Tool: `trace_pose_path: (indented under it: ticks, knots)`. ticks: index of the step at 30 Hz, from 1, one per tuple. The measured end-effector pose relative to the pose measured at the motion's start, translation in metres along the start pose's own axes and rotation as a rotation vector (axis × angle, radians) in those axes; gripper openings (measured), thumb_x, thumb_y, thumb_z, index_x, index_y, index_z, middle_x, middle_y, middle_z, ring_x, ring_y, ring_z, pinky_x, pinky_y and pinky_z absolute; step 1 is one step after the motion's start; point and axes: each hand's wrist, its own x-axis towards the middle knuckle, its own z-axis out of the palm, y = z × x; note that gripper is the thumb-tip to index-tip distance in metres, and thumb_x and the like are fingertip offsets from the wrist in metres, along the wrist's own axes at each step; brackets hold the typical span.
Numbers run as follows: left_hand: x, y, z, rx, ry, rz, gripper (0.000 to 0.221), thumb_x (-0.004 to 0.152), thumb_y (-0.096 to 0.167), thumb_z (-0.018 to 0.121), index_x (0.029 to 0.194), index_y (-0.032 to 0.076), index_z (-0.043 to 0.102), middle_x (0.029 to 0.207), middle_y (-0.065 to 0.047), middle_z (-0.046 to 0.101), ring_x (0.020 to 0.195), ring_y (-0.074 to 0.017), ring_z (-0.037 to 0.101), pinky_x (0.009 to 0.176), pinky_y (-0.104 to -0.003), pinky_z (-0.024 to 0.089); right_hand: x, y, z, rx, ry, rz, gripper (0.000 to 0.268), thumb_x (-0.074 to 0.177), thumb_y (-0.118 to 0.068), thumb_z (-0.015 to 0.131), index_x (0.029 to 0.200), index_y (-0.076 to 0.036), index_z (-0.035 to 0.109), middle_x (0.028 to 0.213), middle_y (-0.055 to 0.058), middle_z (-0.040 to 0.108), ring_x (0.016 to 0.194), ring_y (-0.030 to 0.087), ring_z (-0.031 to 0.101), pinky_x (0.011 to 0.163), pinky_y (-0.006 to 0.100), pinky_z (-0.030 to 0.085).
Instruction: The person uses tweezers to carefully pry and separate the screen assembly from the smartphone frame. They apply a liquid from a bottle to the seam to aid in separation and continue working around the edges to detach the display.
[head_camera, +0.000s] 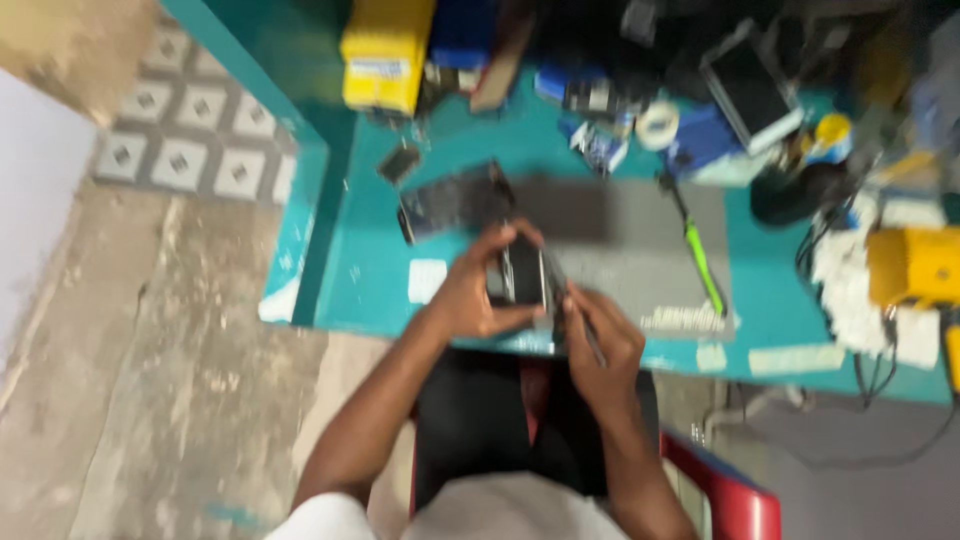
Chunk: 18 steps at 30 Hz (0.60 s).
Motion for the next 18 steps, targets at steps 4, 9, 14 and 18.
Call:
trace_pose_path:
  ticks: [4,9,14,18]
  knots:
    - [-0.004,-0.011,0.002,-0.123,-0.001,-0.020,0.113,0.079,0.002,0.094,0.159,0.036,0.021,0.146,-0.016,0.049,0.127,-0.0274,0.057,0.106,-0.040,0.052,-0.003,0.009,0.000,0.045,-0.030,0.109,0.021,0.102,0.000,0.066,0.121,0.005,0.071,0.103,0.017,0.075,0.083,0.019,0.072,0.073,0.028,0.056]
    - [0.002,-0.002,0.003,-0.096,0.017,-0.006,0.116,0.081,-0.001,0.092,0.158,0.037,0.014,0.142,-0.019,0.050,0.129,-0.0284,0.056,0.106,-0.042,0.053,0.000,0.007,0.000,0.189,-0.049,0.237,0.022,0.104,0.001,0.065,0.125,0.005,0.069,0.103,0.014,0.075,0.074,0.010,0.067,0.064,0.022,0.053]
    - [0.005,0.000,0.004,-0.057,0.024,-0.023,0.118,0.081,-0.001,0.092,0.158,0.037,0.011,0.141,-0.020,0.050,0.130,-0.0313,0.057,0.107,-0.046,0.054,0.002,0.013,-0.001,0.168,-0.051,0.186,0.023,0.104,0.002,0.065,0.126,0.006,0.069,0.104,0.016,0.075,0.080,0.013,0.071,0.069,0.023,0.057]
    - [0.007,-0.001,0.005,-0.086,0.019,-0.015,0.118,0.081,-0.002,0.092,0.159,0.038,0.013,0.140,-0.021,0.051,0.129,-0.0313,0.057,0.106,-0.045,0.054,0.001,0.016,-0.004,0.147,-0.062,0.149,0.023,0.104,0.003,0.066,0.126,0.007,0.068,0.107,0.017,0.075,0.089,0.015,0.074,0.076,0.025,0.059]
